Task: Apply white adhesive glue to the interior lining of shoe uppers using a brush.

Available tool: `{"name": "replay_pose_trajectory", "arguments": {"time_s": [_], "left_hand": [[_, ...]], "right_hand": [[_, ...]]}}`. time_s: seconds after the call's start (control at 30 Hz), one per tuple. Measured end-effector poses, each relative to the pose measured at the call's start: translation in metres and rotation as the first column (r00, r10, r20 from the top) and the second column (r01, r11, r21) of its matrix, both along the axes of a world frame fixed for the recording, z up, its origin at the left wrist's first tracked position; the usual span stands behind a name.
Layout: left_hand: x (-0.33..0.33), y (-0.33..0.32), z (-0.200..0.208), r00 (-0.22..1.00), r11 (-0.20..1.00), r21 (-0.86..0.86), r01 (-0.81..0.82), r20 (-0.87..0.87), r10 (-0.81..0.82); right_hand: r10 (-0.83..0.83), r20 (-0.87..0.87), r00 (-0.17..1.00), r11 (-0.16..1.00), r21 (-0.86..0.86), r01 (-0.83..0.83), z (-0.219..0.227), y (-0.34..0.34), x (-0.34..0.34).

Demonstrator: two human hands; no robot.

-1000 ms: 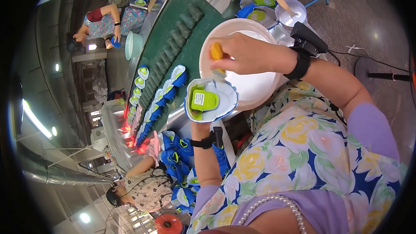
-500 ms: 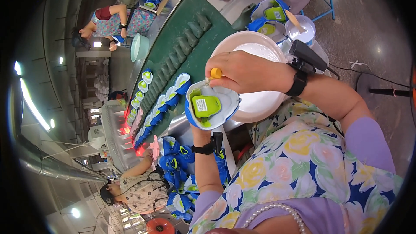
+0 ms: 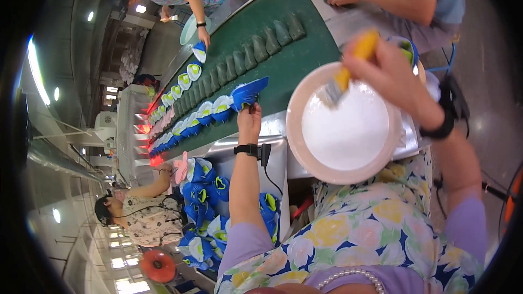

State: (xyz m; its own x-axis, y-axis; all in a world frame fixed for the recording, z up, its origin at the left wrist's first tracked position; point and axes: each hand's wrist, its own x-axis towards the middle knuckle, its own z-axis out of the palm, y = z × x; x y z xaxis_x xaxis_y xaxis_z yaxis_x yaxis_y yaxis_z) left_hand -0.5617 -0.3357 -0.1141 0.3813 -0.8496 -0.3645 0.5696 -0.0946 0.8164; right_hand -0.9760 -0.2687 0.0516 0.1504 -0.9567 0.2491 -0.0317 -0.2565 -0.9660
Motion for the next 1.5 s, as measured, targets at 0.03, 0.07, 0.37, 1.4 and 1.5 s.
{"name": "replay_pose_trajectory", "arguments": {"time_s": [0.03, 0.07, 0.37, 1.4, 1.5], "left_hand": [[0.005, -0.008, -0.017, 0.999, 0.998, -0.061, 0.002, 0.046, 0.001], [0.003, -0.022, -0.031, 1.0, 0.997, -0.076, -0.012, 0.025, 0.014], [0.051, -0.063, -0.105, 0.079, 0.876, 0.408, -0.256, 0.913, -0.401], [0.089, 0.265, 0.003, -0.528, 0.59, 0.805, 0.07, 0.531, -0.663], [0.061, 0.224, 0.045, -0.612, 0.594, 0.802, 0.065, 0.502, -0.611]], "right_hand": [[0.04, 0.046, 0.998, 0.994, 0.095, -0.044, -0.017, 0.007, 0.003], [0.052, 0.058, 0.997, 0.981, 0.185, -0.062, -0.043, 0.016, 0.002], [-0.02, 0.024, 1.0, 0.875, 0.485, 0.006, -0.082, 0.045, 0.002], [0.21, -0.171, 0.962, 0.975, 0.107, -0.194, -0.097, 0.061, 0.077], [0.415, -0.504, 0.758, 0.893, 0.065, -0.445, -0.091, 0.065, 0.069]]}}
